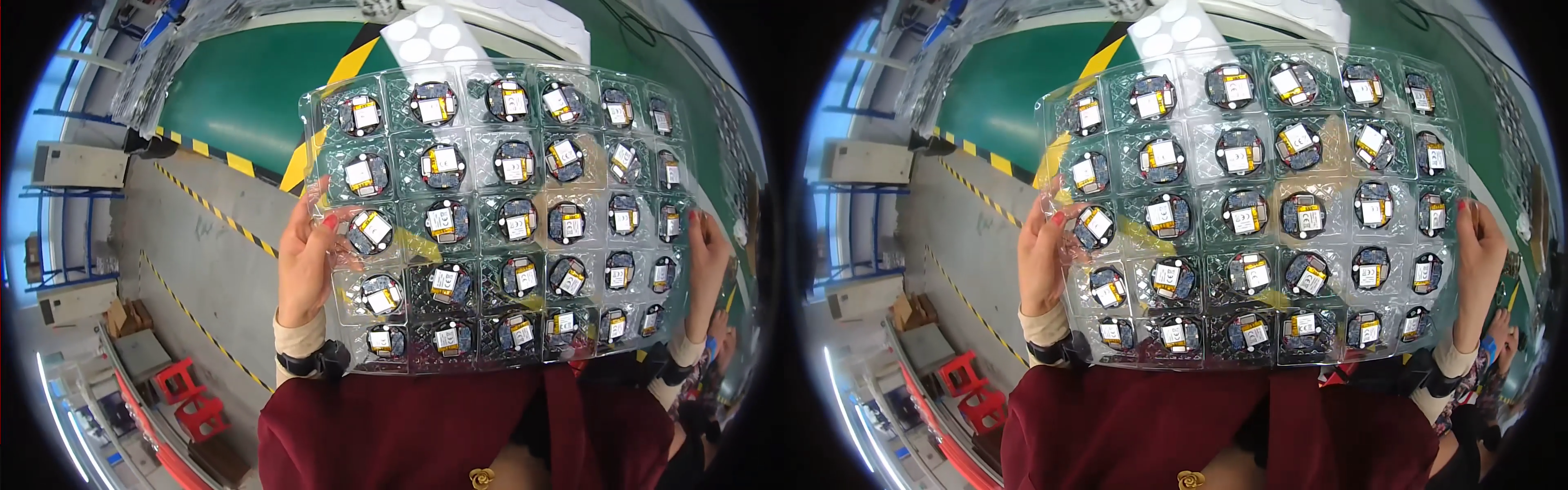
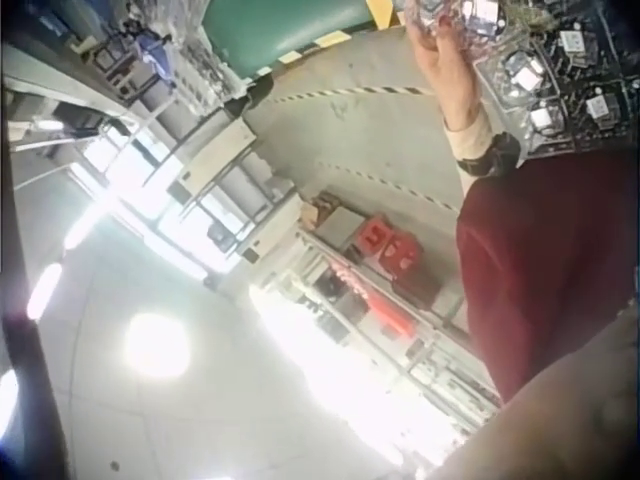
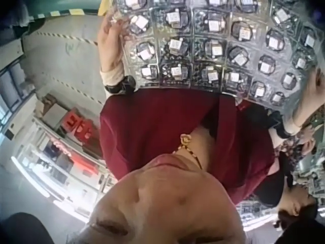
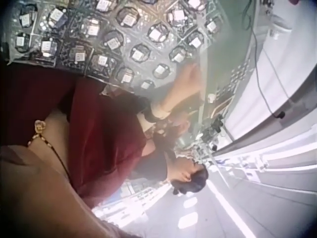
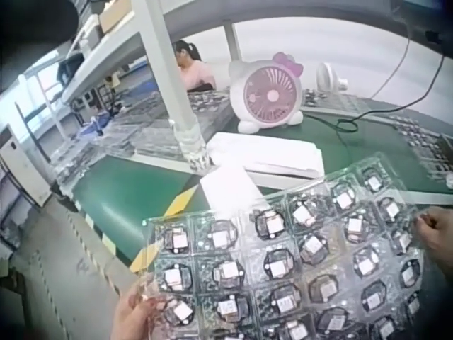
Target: Assembling and inspecting small electronic components on a factory production line.
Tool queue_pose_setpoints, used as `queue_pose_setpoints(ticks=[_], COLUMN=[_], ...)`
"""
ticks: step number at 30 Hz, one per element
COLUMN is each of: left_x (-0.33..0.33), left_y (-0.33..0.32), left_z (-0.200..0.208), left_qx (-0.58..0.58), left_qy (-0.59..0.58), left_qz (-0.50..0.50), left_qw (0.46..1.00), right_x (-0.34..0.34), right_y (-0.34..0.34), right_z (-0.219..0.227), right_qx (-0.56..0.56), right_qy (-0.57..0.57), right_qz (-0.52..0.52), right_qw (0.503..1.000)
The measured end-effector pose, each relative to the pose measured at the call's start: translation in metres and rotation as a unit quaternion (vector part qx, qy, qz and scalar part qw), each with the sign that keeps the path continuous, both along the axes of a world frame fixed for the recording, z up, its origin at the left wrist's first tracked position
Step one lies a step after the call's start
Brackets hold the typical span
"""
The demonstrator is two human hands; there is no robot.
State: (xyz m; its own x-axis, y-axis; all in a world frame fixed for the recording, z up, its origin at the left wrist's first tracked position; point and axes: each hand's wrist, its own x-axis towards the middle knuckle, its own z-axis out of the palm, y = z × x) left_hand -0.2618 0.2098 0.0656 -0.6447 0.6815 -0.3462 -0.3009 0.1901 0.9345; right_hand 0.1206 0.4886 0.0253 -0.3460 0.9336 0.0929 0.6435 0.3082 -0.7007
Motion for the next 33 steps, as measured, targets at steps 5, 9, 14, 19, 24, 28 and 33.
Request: queue_pose_setpoints(ticks=[5,9,14,19,24,28,33], left_x=[-0.001,-0.004,-0.009,-0.012,-0.01,-0.009,-0.012], left_y=[-0.003,-0.007,-0.012,-0.014,-0.02,-0.025,-0.026], left_z=[0.0,0.001,0.005,0.008,0.01,0.01,0.015], left_qx=[0.016,0.031,0.047,0.06,0.057,0.053,0.066], left_qy=[-0.011,-0.012,-0.022,-0.029,-0.024,-0.03,-0.047], left_qz=[0.0,-0.006,-0.027,-0.034,-0.042,-0.052,-0.066], left_qw=[1.0,0.999,0.998,0.997,0.997,0.997,0.995], right_x=[-0.008,-0.009,-0.019,-0.016,-0.011,-0.011,-0.008], right_y=[-0.004,-0.007,-0.012,-0.015,-0.018,-0.022,-0.02], right_z=[0.008,0.013,0.018,0.021,0.021,0.024,0.02], right_qx=[-0.002,0.01,0.021,0.024,0.025,0.018,0.018], right_qy=[0.003,-0.009,0.021,0.019,0.018,0.013,0.011], right_qz=[-0.009,-0.004,0.0,-0.024,-0.022,-0.022,-0.007], right_qw=[1.0,1.0,1.0,0.999,0.999,0.999,1.0])
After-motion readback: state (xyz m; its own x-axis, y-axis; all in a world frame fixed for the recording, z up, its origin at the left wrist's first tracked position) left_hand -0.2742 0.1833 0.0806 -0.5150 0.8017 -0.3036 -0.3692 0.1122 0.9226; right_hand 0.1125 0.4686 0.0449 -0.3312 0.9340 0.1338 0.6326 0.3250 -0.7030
